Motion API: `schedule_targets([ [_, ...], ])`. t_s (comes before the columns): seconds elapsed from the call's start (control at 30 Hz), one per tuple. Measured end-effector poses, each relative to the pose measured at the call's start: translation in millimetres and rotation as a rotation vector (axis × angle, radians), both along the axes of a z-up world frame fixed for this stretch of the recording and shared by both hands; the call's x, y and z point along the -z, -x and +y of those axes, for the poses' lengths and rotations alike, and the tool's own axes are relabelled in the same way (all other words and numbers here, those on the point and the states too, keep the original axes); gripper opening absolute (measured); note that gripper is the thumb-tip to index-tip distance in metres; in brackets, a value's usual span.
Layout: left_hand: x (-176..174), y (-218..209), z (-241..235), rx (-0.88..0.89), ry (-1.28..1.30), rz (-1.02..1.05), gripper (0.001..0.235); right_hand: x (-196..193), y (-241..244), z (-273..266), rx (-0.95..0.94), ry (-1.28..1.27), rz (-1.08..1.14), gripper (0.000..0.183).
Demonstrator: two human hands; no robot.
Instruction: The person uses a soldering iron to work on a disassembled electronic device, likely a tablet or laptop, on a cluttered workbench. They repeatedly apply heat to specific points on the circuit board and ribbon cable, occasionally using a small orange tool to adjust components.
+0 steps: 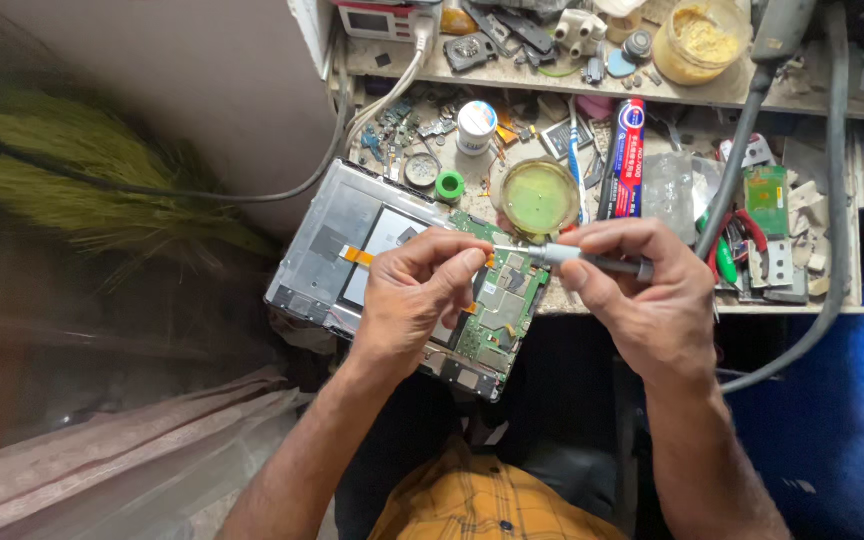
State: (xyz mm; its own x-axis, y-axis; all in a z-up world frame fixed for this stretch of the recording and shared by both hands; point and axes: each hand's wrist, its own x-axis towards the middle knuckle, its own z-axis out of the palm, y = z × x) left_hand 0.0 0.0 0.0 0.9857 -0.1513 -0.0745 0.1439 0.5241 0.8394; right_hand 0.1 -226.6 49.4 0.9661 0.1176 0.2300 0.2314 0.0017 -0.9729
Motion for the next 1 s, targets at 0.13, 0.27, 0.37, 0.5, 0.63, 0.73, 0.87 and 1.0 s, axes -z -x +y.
schedule_targets([
  [0.13,-10.4,3.5,2.9,0.019,0.034,0.019,0.018,-5.9,7.1,4.1,0.011,-0.004,-0.04,0.021],
  [0.27,-17.3,6.5,5.9,0.041,0.083,0.043,0.018,-10.1,10.5,8.5,0.002,-0.014,-0.046,0.02],
  [0.37,-18.4,8.0,5.7,0.04,0.09,0.035,0.018,-11.5,12.3,11.4,0.005,0.001,-0.053,0.02],
  [0.5,-17.9,9.9,5.4,0.051,0.112,0.015,0.018,-12.8,12.5,13.3,0.004,0.028,-0.064,0.019],
  [0.63,-15.9,9.5,4.3,0.043,0.11,0.046,0.019,-14.6,12.1,15.4,0.011,0.101,-0.087,0.019],
  [0.73,-13.7,9.8,4.0,0.028,0.115,0.029,0.018,-16.4,12.3,16.5,-0.007,0.177,-0.166,0.019],
  [0.87,-12.3,9.4,3.8,-0.004,0.074,0.007,0.016,-17.0,11.7,17.0,-0.032,0.201,-0.196,0.02],
  [1.0,-19.1,11.1,5.6,0.001,0.0,0.005,0.019,-16.5,12.1,18.4,-0.01,0.167,-0.151,0.022],
])
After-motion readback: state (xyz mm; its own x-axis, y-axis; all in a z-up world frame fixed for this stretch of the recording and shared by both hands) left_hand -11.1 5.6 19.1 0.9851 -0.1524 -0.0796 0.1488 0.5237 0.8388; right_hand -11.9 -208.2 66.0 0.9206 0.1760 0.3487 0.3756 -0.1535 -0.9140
